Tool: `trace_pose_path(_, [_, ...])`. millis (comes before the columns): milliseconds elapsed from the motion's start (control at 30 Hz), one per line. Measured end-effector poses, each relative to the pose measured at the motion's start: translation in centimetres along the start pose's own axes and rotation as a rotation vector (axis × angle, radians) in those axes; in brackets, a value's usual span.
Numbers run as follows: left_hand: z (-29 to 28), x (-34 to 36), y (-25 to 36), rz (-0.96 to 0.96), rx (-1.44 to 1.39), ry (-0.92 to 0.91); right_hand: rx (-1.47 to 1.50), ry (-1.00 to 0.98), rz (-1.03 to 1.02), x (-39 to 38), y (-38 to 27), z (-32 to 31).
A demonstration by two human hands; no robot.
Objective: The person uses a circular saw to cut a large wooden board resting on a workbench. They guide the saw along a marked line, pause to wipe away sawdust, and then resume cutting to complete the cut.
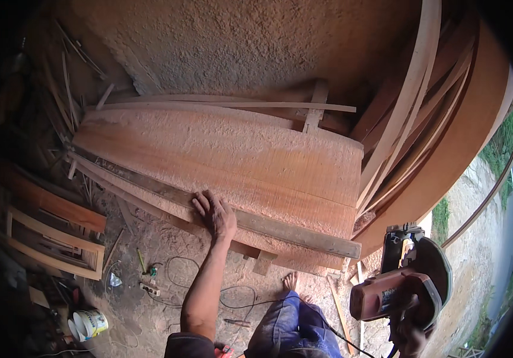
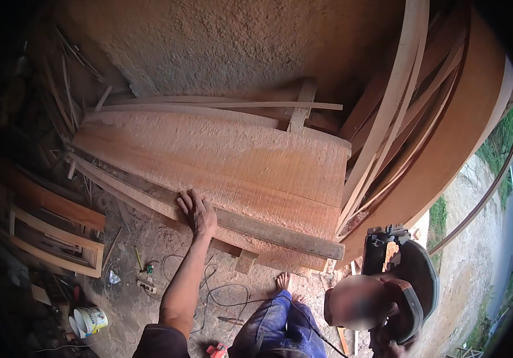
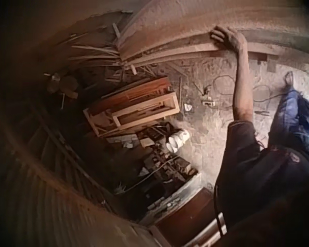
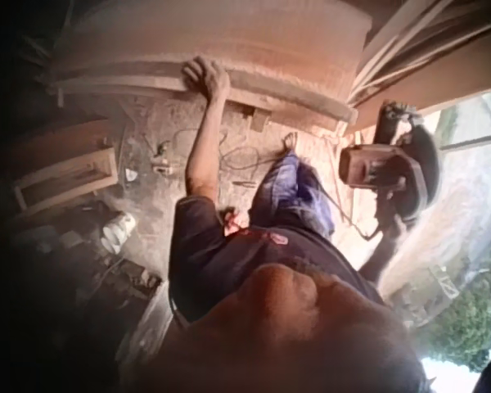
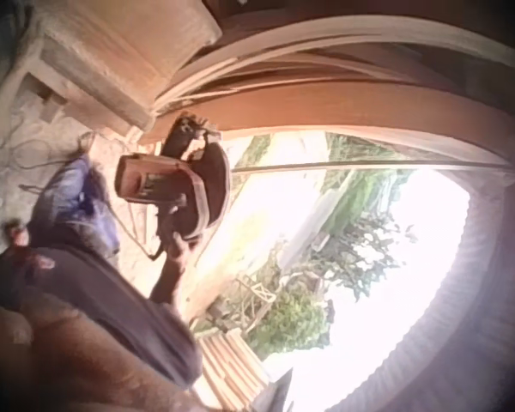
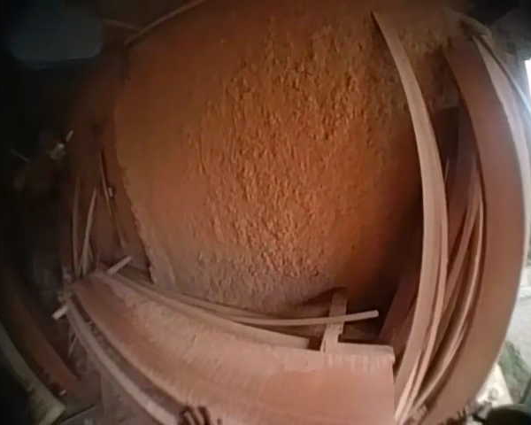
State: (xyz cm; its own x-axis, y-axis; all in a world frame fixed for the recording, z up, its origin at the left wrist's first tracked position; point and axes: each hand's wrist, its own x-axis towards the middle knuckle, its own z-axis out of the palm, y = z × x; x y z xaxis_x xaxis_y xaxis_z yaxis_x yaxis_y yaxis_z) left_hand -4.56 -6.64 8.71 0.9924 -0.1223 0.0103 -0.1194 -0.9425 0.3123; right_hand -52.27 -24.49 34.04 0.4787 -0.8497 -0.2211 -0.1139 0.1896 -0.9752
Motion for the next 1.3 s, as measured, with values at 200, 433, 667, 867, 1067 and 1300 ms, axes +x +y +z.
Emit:
trace_pose_path(200, [-0.8,-0.9,5.0,-0.081,0.099,0.041,-0.196,-0.142,-0.004,7.1,-0.9,1.6])
trace_pose_path(433, [-0.4,-0.8,4.5,-0.060,0.159,0.072,-0.456,-0.323,-0.061,15.5,-1.4,3.4])
trace_pose_path(667, [-1.1,-0.7,5.2,-0.078,0.134,0.101,-0.540,-0.462,-0.102,22.1,-1.0,2.3])
trace_pose_path(867, [-0.9,-0.6,5.1,-0.055,0.191,0.108,-0.380,-0.466,0.094,24.0,3.1,-3.7])
trace_pose_path(1067, [-0.9,-0.8,5.7,-0.088,0.230,0.069,-0.051,-0.432,0.390,26.2,2.9,-5.1])
trace_pose_path(1300, [-1.3,-0.4,5.9,-0.099,0.237,0.063,0.345,-0.109,0.724,27.6,5.6,-6.0])
